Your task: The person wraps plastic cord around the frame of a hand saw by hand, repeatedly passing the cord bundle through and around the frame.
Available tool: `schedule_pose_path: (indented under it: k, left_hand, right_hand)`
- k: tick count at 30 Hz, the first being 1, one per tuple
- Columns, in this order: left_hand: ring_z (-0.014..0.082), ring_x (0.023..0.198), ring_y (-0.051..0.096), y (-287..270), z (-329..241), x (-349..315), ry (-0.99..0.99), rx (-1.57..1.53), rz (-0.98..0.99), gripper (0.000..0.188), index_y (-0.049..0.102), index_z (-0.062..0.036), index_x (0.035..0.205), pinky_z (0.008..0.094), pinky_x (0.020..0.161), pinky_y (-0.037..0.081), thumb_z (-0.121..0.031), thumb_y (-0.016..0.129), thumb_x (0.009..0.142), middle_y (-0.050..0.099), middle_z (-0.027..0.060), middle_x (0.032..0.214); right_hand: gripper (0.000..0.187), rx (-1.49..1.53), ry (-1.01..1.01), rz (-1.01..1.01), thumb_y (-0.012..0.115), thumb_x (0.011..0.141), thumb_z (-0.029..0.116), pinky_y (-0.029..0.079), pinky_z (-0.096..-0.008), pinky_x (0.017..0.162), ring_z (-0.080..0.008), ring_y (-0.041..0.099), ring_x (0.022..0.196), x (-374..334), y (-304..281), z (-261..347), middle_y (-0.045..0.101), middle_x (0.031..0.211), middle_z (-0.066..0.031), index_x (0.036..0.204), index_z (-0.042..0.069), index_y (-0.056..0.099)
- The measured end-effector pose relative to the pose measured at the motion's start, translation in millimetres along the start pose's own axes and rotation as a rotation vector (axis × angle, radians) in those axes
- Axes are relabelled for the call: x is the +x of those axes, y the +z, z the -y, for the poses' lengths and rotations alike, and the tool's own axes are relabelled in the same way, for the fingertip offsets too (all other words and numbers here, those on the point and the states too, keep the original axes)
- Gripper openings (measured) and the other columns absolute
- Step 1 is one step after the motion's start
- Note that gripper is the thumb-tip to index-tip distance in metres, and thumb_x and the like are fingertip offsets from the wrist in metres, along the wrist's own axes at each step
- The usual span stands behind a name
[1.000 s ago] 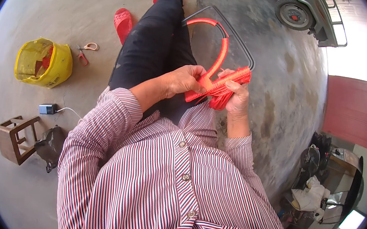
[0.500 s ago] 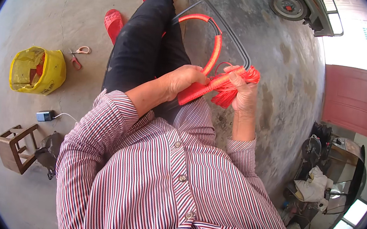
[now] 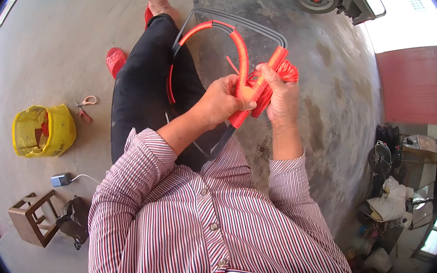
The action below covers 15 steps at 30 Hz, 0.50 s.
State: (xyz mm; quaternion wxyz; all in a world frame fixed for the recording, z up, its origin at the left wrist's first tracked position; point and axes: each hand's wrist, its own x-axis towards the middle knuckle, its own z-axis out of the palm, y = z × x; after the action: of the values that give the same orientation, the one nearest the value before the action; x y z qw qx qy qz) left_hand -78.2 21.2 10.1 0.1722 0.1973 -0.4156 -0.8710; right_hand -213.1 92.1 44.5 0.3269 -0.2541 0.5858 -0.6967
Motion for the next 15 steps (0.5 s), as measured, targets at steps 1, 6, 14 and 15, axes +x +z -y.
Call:
schedule_pose_path:
  k: [1,6,14,15]
  left_hand:
    - [0.0142,0.088,0.065,1,3,0,-0.001,0.002,0.012,0.036,0.057,0.0021,0.109,0.0289,0.083,0.053,0.007,0.073,0.077,0.066,0.0072,0.098]
    - [0.0161,0.085,0.065,4,14,2,-0.054,0.028,-0.072,0.036,0.056,0.0017,0.108,0.0301,0.080,0.055,0.009,0.073,0.076,0.065,0.0080,0.097]
    - [0.0154,0.084,0.064,3,26,-5,-0.081,0.106,-0.079,0.037,0.055,0.0016,0.109,0.0297,0.078,0.055,0.008,0.072,0.077,0.065,0.0073,0.096]
    - [0.0154,0.084,0.064,3,26,-5,-0.080,0.111,-0.080,0.037,0.055,0.0016,0.109,0.0297,0.078,0.055,0.008,0.072,0.077,0.065,0.0073,0.096]
  right_hand:
    - [0.011,-0.002,-0.007,-0.009,0.072,0.086,0.009,0.051,-0.0267,0.071,-0.0107,0.063,0.076,-2,-3,-4,0.069,0.087,-0.0032,0.094,0.002,0.069]
    - [0.009,-0.002,-0.001,-0.045,0.069,0.088,0.010,0.050,-0.0259,0.070,-0.0094,0.062,0.077,-15,-5,-18,0.068,0.086,-0.0022,0.093,0.003,0.068]
    - [0.012,0.019,0.018,-0.053,0.068,0.089,0.012,0.051,-0.0264,0.070,-0.0104,0.063,0.079,-25,-15,-26,0.068,0.089,-0.0028,0.095,0.002,0.067]
    - [0.013,0.140,0.056,-0.071,0.068,0.089,0.012,0.052,-0.0275,0.069,-0.0112,0.063,0.078,-21,-14,-18,0.068,0.088,-0.0038,0.095,0.001,0.067]
